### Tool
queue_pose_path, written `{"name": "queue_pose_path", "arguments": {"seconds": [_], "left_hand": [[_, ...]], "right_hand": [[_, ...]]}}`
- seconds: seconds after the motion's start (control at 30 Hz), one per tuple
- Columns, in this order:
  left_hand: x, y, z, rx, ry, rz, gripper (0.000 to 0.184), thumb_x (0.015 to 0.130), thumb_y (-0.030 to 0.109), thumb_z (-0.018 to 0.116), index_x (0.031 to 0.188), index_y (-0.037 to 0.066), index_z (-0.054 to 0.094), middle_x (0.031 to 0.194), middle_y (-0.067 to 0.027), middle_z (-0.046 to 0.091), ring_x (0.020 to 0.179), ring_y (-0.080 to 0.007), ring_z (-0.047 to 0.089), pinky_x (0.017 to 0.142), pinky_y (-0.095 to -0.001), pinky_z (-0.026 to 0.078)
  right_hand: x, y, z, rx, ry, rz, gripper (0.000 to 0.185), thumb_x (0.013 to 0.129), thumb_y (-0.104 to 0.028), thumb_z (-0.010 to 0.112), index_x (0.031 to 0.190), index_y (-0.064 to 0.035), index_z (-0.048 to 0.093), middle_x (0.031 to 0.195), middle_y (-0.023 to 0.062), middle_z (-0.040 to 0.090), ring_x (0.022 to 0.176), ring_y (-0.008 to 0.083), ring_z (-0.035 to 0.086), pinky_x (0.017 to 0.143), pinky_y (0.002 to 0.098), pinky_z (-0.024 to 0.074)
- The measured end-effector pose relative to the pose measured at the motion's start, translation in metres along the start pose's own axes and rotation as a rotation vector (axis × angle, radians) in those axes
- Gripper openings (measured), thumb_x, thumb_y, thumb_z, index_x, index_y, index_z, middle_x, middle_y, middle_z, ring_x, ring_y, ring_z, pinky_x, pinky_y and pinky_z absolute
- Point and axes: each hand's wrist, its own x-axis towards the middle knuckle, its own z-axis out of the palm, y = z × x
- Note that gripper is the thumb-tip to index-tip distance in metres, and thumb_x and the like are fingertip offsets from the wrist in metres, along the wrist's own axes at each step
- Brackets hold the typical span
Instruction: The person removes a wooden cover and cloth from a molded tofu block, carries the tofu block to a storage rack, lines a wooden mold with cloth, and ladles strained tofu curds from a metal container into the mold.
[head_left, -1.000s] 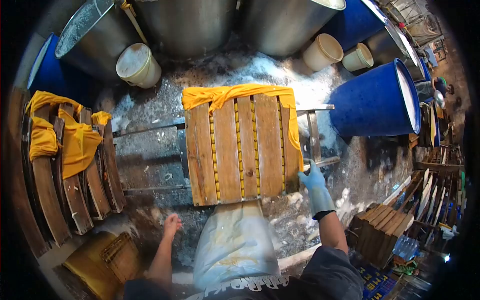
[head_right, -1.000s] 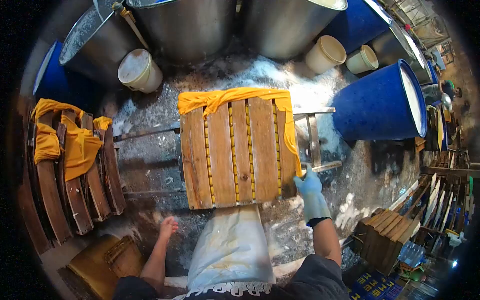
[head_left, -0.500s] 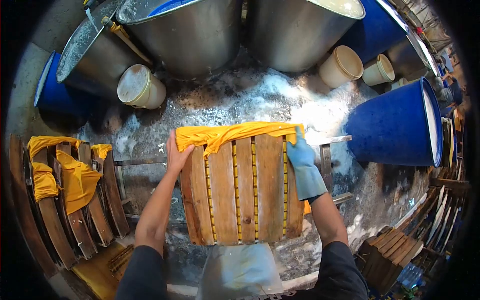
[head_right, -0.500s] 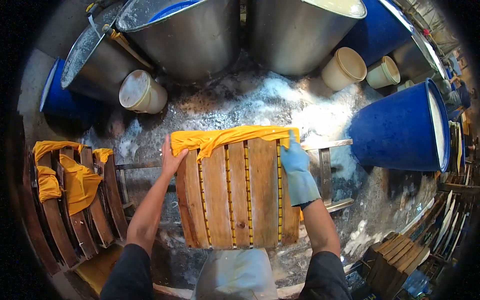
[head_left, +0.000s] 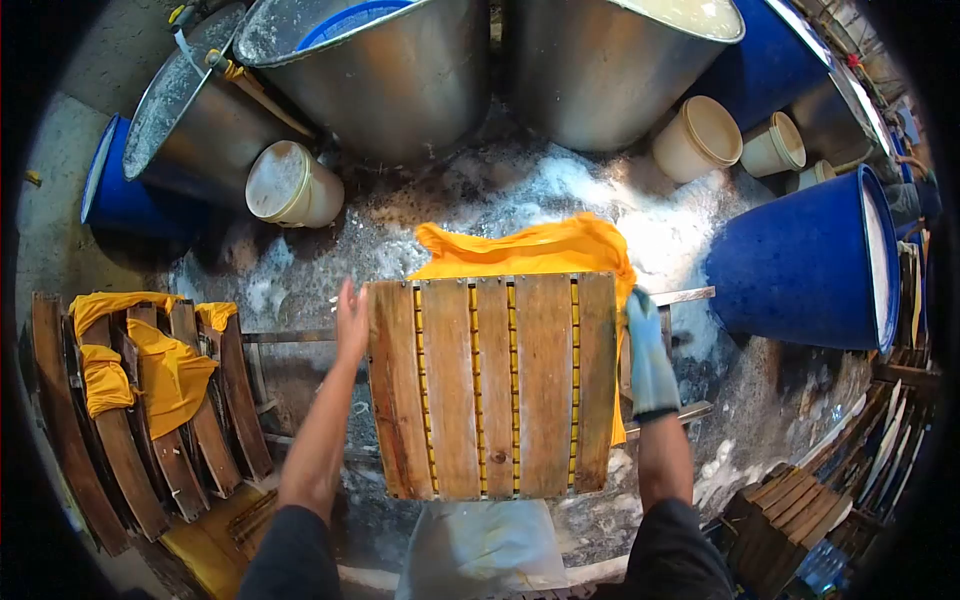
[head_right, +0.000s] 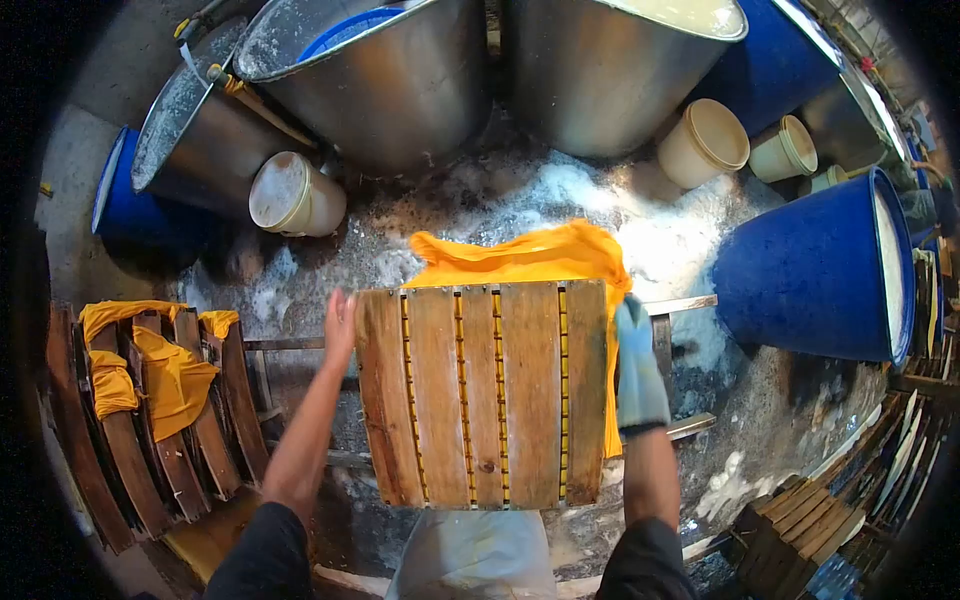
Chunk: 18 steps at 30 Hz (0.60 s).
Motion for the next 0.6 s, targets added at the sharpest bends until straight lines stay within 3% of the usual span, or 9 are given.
{"name": "queue_pose_path", "arguments": {"seconds": [0.07,0.1,0.13,0.17,0.23,0.33,0.47,0.53,0.6], "left_hand": [[-0.058,-0.042,-0.022,-0.093,-0.144,-0.387,0.067,0.103,0.053,0.037,0.147,0.002,0.038,0.144,-0.0158,0.048,0.131,-0.0294,0.047,0.109,-0.0387,0.035],[-0.091,-0.048,-0.028,-0.153,-0.200,-0.591,0.073,0.101,0.059,0.033,0.148,0.004,0.038,0.144,-0.0149,0.048,0.131,-0.0294,0.048,0.109,-0.0397,0.036],[-0.121,-0.053,-0.033,-0.215,-0.259,-0.795,0.079,0.099,0.066,0.030,0.148,0.005,0.038,0.145,-0.0140,0.048,0.130,-0.0295,0.048,0.109,-0.0408,0.037],[-0.146,-0.071,-0.035,-0.218,-0.259,-0.801,0.079,0.099,0.066,0.030,0.148,0.005,0.038,0.145,-0.0140,0.048,0.130,-0.0295,0.048,0.109,-0.0408,0.037],[-0.181,-0.109,-0.033,-0.544,-0.348,-0.861,0.086,0.094,0.074,0.029,0.150,0.009,0.038,0.146,-0.0142,0.047,0.131,-0.0305,0.047,0.110,-0.0463,0.036],[-0.193,-0.116,-0.031,-0.804,-0.346,-0.962,0.086,0.093,0.074,0.032,0.151,0.011,0.036,0.147,-0.0149,0.044,0.133,-0.0319,0.045,0.109,-0.0519,0.037],[-0.186,-0.101,-0.032,-0.769,-0.353,-0.895,0.086,0.093,0.074,0.033,0.151,0.012,0.035,0.148,-0.0148,0.044,0.132,-0.0329,0.046,0.106,-0.0549,0.039],[-0.189,-0.109,-0.033,-0.618,-0.245,-1.019,0.082,0.093,0.073,0.034,0.148,0.012,0.041,0.145,-0.0142,0.048,0.127,-0.0331,0.051,0.103,-0.0549,0.042],[-0.189,-0.111,-0.037,-0.712,-0.307,-0.998,0.082,0.093,0.073,0.035,0.146,0.012,0.044,0.143,-0.0141,0.050,0.126,-0.0332,0.051,0.103,-0.0542,0.042]], "right_hand": [[-0.057,0.055,0.001,0.069,0.179,0.055,0.034,0.098,-0.029,0.054,0.120,-0.0042,0.062,0.091,0.0025,0.063,0.077,0.0117,0.056,0.067,0.0291,0.0472],[-0.085,0.073,-0.015,-0.152,0.040,0.264,0.040,0.099,-0.036,0.052,0.120,-0.0033,0.062,0.095,0.0037,0.064,0.082,0.0128,0.058,0.072,0.0296,0.0482],[-0.117,0.070,-0.008,0.021,0.111,0.376,0.044,0.099,-0.041,0.052,0.120,-0.0036,0.062,0.101,0.0043,0.067,0.085,0.0151,0.062,0.077,0.0309,0.0501],[-0.139,0.061,-0.003,0.016,0.109,0.378,0.044,0.099,-0.041,0.052,0.120,-0.0036,0.062,0.101,0.0043,0.067,0.085,0.0151,0.062,0.077,0.0309,0.0501],[-0.166,0.070,-0.005,0.030,0.079,0.432,0.044,0.099,-0.041,0.052,0.121,-0.0041,0.062,0.102,0.0044,0.067,0.086,0.0155,0.062,0.078,0.0312,0.0505],[-0.180,0.093,-0.014,0.042,0.038,0.510,0.044,0.099,-0.040,0.052,0.122,-0.0047,0.062,0.104,0.0045,0.067,0.089,0.0159,0.063,0.080,0.0318,0.0510],[-0.176,0.090,-0.020,0.038,0.017,0.541,0.043,0.099,-0.040,0.052,0.124,-0.0055,0.062,0.108,0.0047,0.067,0.092,0.0165,0.063,0.082,0.0324,0.0516],[-0.180,0.081,-0.024,0.031,0.021,0.538,0.043,0.099,-0.039,0.053,0.125,-0.0059,0.061,0.109,0.0047,0.067,0.094,0.0168,0.064,0.083,0.0328,0.0519],[-0.184,0.065,-0.028,0.029,0.042,0.515,0.043,0.099,-0.039,0.053,0.126,-0.0064,0.061,0.111,0.0048,0.067,0.095,0.0172,0.064,0.085,0.0331,0.0523]]}}
